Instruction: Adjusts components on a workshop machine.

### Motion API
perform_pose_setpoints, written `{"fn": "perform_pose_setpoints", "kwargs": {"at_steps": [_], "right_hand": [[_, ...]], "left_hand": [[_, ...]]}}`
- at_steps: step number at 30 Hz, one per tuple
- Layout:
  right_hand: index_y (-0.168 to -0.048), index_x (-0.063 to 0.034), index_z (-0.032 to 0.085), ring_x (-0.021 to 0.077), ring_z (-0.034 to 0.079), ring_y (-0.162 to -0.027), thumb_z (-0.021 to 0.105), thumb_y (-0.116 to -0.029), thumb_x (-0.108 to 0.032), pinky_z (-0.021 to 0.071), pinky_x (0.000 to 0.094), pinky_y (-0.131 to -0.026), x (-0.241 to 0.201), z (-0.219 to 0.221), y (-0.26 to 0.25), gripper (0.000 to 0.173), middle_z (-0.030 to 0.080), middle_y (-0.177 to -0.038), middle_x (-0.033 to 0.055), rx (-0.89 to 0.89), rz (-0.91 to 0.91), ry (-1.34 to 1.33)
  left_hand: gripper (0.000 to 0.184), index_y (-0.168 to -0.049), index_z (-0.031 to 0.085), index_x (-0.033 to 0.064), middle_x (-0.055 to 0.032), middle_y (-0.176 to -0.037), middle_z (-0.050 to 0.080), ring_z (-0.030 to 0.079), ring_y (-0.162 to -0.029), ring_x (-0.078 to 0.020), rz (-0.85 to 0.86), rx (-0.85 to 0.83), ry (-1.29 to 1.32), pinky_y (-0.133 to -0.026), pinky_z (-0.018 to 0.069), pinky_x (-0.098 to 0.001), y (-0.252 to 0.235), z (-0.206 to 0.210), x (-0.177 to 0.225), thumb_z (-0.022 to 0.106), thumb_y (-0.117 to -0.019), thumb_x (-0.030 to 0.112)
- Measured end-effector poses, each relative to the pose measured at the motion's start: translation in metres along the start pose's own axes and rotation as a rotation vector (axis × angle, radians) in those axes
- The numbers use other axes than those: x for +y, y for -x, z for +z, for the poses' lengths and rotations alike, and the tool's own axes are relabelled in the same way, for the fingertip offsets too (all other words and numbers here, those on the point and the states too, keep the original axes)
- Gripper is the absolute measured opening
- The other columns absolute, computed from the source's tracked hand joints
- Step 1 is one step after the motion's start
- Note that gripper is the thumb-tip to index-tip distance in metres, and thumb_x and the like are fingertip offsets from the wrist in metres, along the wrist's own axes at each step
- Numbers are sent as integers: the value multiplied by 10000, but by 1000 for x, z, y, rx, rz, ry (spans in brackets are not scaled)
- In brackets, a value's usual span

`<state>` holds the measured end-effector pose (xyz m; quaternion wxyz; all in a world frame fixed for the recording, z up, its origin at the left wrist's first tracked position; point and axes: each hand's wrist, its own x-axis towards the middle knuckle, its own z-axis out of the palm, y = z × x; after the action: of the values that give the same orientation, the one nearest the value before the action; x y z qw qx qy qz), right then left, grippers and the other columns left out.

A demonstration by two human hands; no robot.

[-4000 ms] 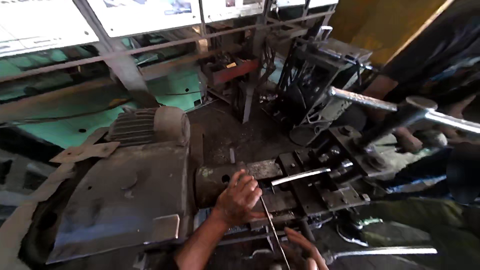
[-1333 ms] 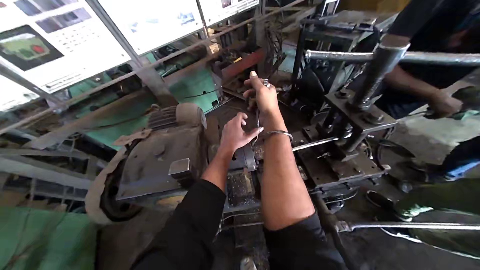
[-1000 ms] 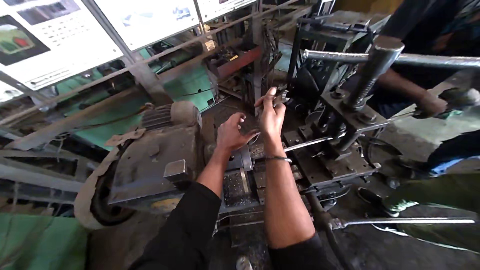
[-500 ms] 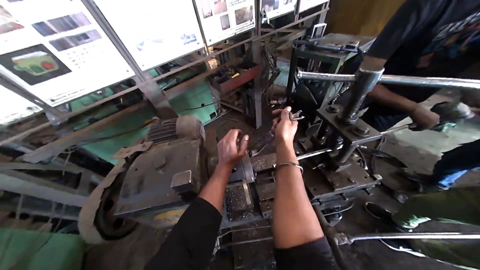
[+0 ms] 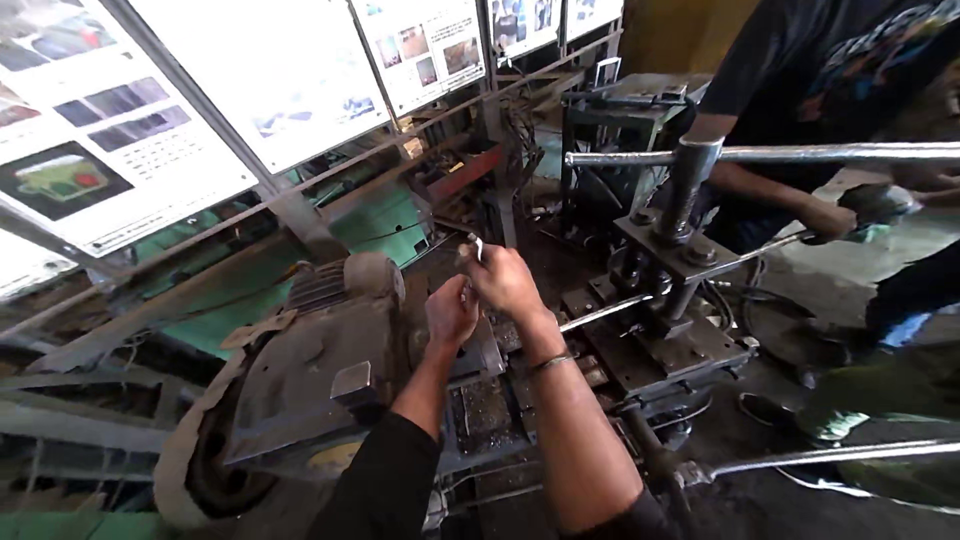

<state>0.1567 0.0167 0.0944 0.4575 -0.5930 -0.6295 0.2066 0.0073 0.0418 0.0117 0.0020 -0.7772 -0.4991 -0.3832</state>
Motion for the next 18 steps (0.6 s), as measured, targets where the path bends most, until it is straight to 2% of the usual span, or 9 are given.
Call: {"fn": "perform_pose_setpoints", "kwargs": {"at_steps": [2, 3, 5, 6, 8, 10, 13, 15, 18], "right_hand": [[-939, -165, 720, 232, 657, -692, 388, -1067, -530, 544, 524, -632, 8, 5, 16, 510, 662, -740, 43, 121, 70, -148], [-920, -150, 712, 215, 597, -608, 347, -1079, -549, 502, 479, -561, 11, 5, 31, 563, 620, -691, 41, 199, 85, -276], [-897, -145, 659, 172, 473, -458, 336, -1086, -555, 416, 356, -400, 7, -2, 76, 555, 532, -616, 33, 283, 21, -490], [-899, -148, 650, 150, 433, -457, 349, -1087, -543, 384, 312, -399, 3, -4, 101, 531, 509, -628, 21, 296, -11, -612], [-904, -171, 667, 88, 467, -515, 361, -1082, -550, 431, 259, -464, -1, -3, 152, 519, 540, -673, -29, 345, -47, -800], [-885, -157, 669, 67, 523, -549, 358, -1077, -573, 469, 236, -498, -1, 0, 192, 554, 592, -695, -35, 391, -98, -886], [-811, -184, 652, 53, 555, -583, 358, -1080, -568, 489, 221, -547, 6, 8, 243, 553, 587, -675, -62, 420, -115, -905], [-759, -199, 609, 71, 544, -599, 362, -1086, -537, 487, 241, -586, 6, 13, 262, 531, 540, -654, -68, 536, -144, -916], [-790, -209, 593, 91, 564, -692, 328, -1089, -531, 493, 255, -668, -5, 17, 268, 513, 546, -717, -66, 637, -231, -896]], "left_hand": [[507, -965, 715, 129, -52, -849, 713, 706, -776, -218, 10, 2, -10, -674, 581, -504, 6, -3, 0, 328, -1069, 440], [561, -988, 704, 143, -47, -859, 704, 697, -773, -209, 10, -2, -16, -663, 579, -497, 7, -4, -1, 274, -1079, 492], [556, -985, 706, 142, -42, -857, 709, 695, -761, -205, 24, 17, -14, -647, 574, -493, 1, -4, 0, 283, -1072, 492], [539, -980, 709, 135, -43, -849, 710, 693, -750, -203, 28, 26, -7, -642, 573, -487, 0, -2, 0, 302, -1068, 477], [515, -972, 710, 106, -49, -812, 700, 686, -714, -193, 52, 85, 1, -623, 572, -461, 3, 3, -2, 339, -1061, 452], [476, -988, 710, 89, -48, -809, 694, 678, -707, -176, 78, 173, 12, -626, 571, -424, 2, 4, -4, 386, -1056, 431], [403, -1009, 722, 88, -46, -867, 715, 698, -780, -162, 92, 294, 31, -681, 588, -386, 6, 1, -2, 430, -1040, 365], [353, -1040, 727, 70, -57, -910, 722, 702, -831, -156, 56, 349, 116, -736, 598, -368, 11, 0, 5, 468, -1045, 311], [305, -1125, 681, 18, -90, -1005, 717, 710, -922, -163, -40, 336, 358, -834, 619, -379, 55, -16, 25, 494, -1069, 252]]}}
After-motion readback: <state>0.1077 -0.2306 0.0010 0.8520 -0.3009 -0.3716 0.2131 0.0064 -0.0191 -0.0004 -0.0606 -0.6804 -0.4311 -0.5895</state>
